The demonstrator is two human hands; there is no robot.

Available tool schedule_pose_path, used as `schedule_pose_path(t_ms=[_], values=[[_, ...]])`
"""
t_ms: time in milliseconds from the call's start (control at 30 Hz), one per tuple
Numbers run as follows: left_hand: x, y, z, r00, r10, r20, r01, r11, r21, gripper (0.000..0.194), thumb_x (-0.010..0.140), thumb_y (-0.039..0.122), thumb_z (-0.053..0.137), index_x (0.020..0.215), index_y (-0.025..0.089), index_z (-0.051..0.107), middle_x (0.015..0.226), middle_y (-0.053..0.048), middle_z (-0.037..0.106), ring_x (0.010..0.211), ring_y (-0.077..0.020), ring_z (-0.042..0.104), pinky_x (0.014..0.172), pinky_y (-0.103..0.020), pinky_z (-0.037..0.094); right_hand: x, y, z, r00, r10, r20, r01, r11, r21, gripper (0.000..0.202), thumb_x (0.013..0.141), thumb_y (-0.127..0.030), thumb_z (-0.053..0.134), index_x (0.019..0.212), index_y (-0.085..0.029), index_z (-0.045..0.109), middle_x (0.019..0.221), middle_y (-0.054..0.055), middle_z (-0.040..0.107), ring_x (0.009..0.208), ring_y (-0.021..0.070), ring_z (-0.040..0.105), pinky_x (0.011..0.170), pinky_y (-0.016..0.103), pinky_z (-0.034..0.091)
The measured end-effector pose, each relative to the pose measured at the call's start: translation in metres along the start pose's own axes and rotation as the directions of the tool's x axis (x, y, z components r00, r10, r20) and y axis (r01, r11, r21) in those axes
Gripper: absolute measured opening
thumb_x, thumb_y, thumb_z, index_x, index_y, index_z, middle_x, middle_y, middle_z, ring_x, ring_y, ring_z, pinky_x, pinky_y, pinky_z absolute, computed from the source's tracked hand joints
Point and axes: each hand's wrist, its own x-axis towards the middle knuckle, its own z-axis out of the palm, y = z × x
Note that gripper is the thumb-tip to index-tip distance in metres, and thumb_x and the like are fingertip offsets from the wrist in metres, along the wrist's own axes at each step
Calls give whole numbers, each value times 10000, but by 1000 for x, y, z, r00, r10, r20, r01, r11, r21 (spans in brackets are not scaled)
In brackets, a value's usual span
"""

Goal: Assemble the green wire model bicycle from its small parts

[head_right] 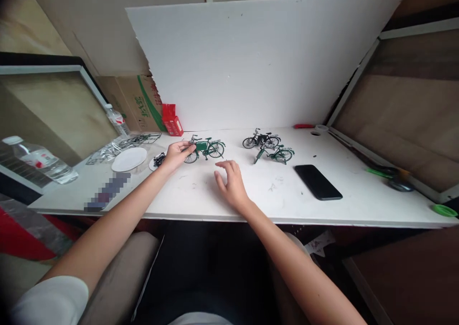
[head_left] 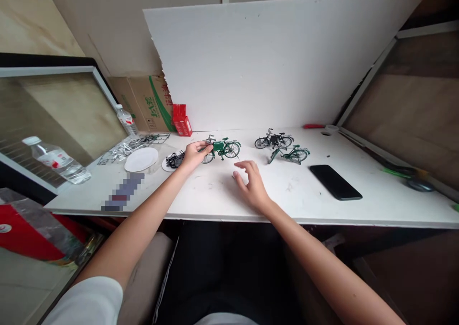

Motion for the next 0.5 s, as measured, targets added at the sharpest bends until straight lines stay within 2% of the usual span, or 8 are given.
schedule_pose_path(t_ms=[67, 200, 333, 500], values=[[26, -5, 11, 1000, 1, -1, -2, 1000, -3, 519, 637, 540, 955, 928, 145, 785, 1042, -149, 825, 993, -269, 772, 966, -388, 582, -7, 8, 4, 998, 30, 55, -31, 999, 12, 219, 1073, -333, 561, 1272, -268, 621, 1231, 123, 672, 1199, 322, 625, 1060, 560, 531], [73, -18, 45, 999, -13, -31, 12, 1000, -10, 430, 656, 471, 947, 884, 148, 777, 1025, -143, 826, 1002, -261, 767, 985, -383, 565, -12, 18, 8, 989, 136, 60, -140, 988, 71, 179, 1060, -290, 552, 1226, -287, 619, 1196, 116, 683, 1157, 335, 639, 1012, 588, 554], [113, -36, 90, 999, -44, -26, 43, 999, -31, 360, 705, 430, 916, 875, 147, 773, 1029, -146, 827, 1006, -253, 762, 968, -368, 561, -13, 21, 7, 978, 202, 53, -207, 971, 120, 195, 1046, -251, 554, 1223, -314, 606, 1196, 103, 678, 1160, 332, 643, 988, 580, 575], [162, -64, 148, 997, -76, -31, 74, 995, -69, 262, 769, 354, 870, 868, 138, 759, 1071, -171, 818, 1026, -250, 760, 976, -373, 550, -14, 22, 7, 961, 257, 99, -269, 952, 147, 271, 1020, -217, 565, 1250, -360, 579, 1188, 90, 667, 1132, 345, 644, 922, 592, 593]])
